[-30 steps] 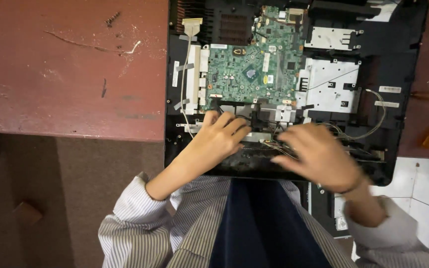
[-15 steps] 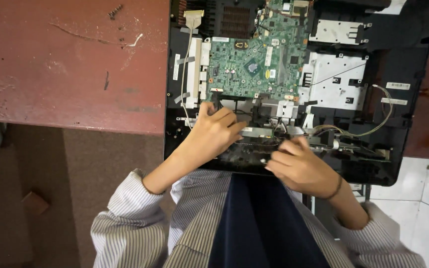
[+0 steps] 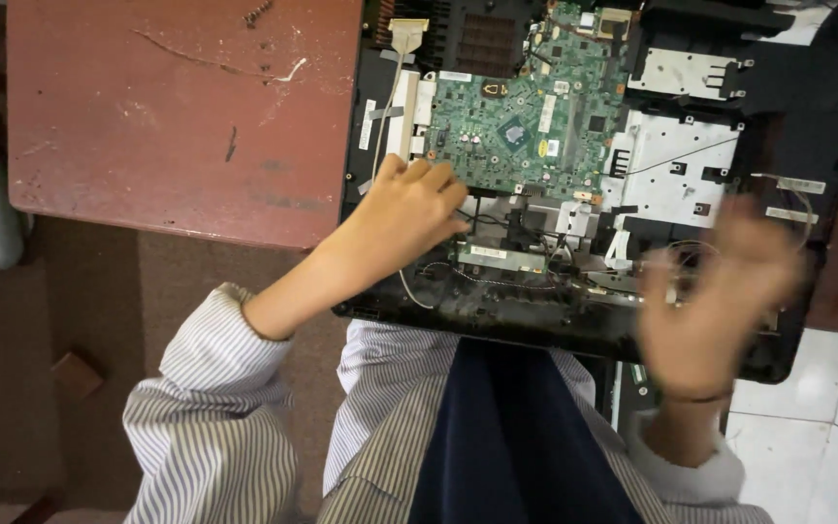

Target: Disassembling a computer by removing internal screws with a screwdriver and disconnecting various internal cables.

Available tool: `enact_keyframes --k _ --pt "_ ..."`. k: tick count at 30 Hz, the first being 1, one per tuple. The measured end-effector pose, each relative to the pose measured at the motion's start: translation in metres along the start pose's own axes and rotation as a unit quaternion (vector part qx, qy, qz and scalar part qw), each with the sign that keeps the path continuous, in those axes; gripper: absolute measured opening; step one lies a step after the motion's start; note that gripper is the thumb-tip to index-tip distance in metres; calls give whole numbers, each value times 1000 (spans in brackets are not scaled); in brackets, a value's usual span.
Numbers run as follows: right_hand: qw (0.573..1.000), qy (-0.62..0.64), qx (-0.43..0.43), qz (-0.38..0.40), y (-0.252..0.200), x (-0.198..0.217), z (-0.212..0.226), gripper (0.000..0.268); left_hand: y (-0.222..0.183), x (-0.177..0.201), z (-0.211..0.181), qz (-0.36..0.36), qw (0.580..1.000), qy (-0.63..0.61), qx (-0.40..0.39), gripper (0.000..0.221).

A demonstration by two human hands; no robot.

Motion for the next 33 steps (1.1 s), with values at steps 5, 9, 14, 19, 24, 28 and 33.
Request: enact_keyframes --k 5,9,14,19,24,28,33 --pt "975 1 204 83 -61 -92 60 42 9 -14 -6 -9 1000 -19 -22 32" --pt "961 44 243 127 -60 -103 95 40 12 -34 -2 -19 1000 0 18 42" --pt "958 72 244 131 -52 -101 97 43 17 -45 6 14 997 -68 40 27" --pt "952 122 231 159 -53 -105 92 43 17 -73 12 72 987 -122 75 19" --pt "950 111 235 171 -61 -112 84 51 10 -46 0 -51 995 -65 65 17" --pt "952 116 237 156 -57 -113 81 49 6 -36 -6 -74 994 -58 62 16" --pt "952 122 226 165 -59 -114 80 47 11 -28 12 -84 989 -49 115 15"
Point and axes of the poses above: each hand's wrist, its own y-axis towards the middle knuckle, its own x-axis out of the back of the hand, z = x × y, the point moved 10 cm from there along y, towards the middle knuckle, and after that the axes turned 4 degrees about -y, right-handed, at the moved point
